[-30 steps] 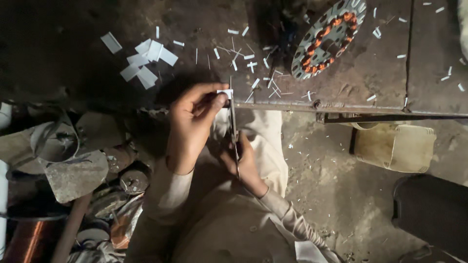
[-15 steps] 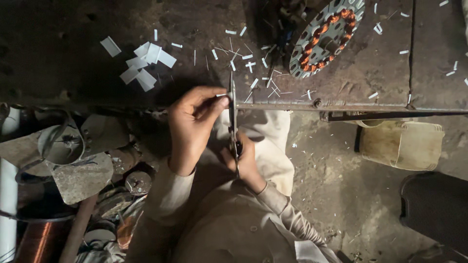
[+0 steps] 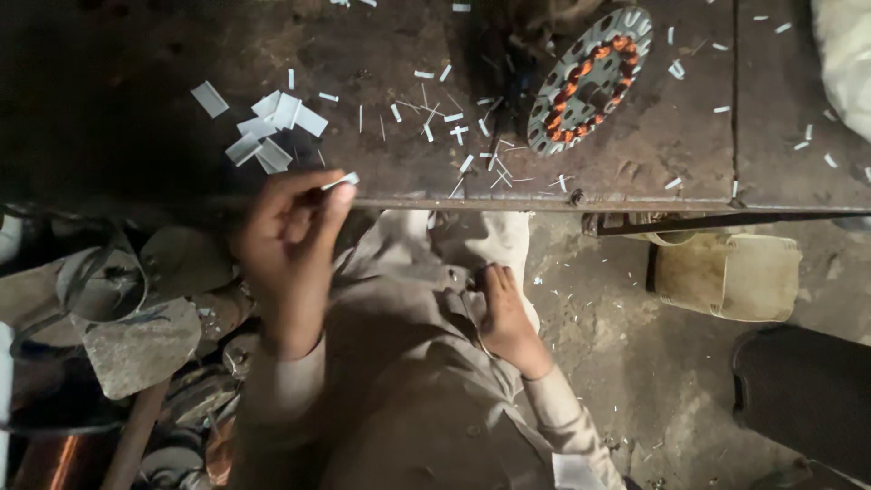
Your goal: The person cuts small white rectangular pieces using shears and inserts them into slots on a circular stator with copper windings. The person repeats this process, handling the stator and pieces one at a time.
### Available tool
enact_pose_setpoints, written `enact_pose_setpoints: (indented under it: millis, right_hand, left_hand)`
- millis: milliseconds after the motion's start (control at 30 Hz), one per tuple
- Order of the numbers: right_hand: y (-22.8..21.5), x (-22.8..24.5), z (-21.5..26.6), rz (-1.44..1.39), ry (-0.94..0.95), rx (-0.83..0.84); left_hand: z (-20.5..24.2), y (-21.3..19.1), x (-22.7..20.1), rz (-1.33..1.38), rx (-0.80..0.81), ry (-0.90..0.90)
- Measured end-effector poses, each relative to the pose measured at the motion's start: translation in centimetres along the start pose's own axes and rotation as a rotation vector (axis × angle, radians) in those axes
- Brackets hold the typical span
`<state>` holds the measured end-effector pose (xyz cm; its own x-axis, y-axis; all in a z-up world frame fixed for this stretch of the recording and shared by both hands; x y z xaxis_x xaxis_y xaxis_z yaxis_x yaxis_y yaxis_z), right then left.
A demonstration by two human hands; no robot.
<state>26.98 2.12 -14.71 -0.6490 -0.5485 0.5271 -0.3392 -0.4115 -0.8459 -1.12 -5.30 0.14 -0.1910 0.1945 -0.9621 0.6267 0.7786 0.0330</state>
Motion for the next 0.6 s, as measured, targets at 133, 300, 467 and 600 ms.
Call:
enact_pose_setpoints:
  millis: [133,300,467,600]
  right_hand:
    - [-1.3,-0.8,0.6,0.284,0.295,0.375]
    - [-7.3,3.4,-1.1,-0.037,-0.018,0.297]
    - [-11.8,8.5,-2.7,-0.794,0.285,-0.198]
    - [-14.2,10.7,-4.0,-0.973,0.275,-0.332]
  left_hand:
    - [1.4,0.2,0.0,0.092,0.164,-0.062]
    - [3.7,4.3,1.7,0.322,0.262,-0.184]
    - [4.4,6.6,0.8,0.321,0.343,-0.181]
    - [3.8,7.7,-1.1,0.357,0.401,-0.109]
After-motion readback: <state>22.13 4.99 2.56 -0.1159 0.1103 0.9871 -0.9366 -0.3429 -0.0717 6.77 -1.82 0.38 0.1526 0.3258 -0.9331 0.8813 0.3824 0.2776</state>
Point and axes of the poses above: each hand's wrist, its own z-axis away from the middle knuckle, its own y-axis out of the palm, x = y × z, the point moved 2 cm from there along -z, towards the middle knuckle, and after that the axes turned 11 degrees about y, right-handed, at the moved point
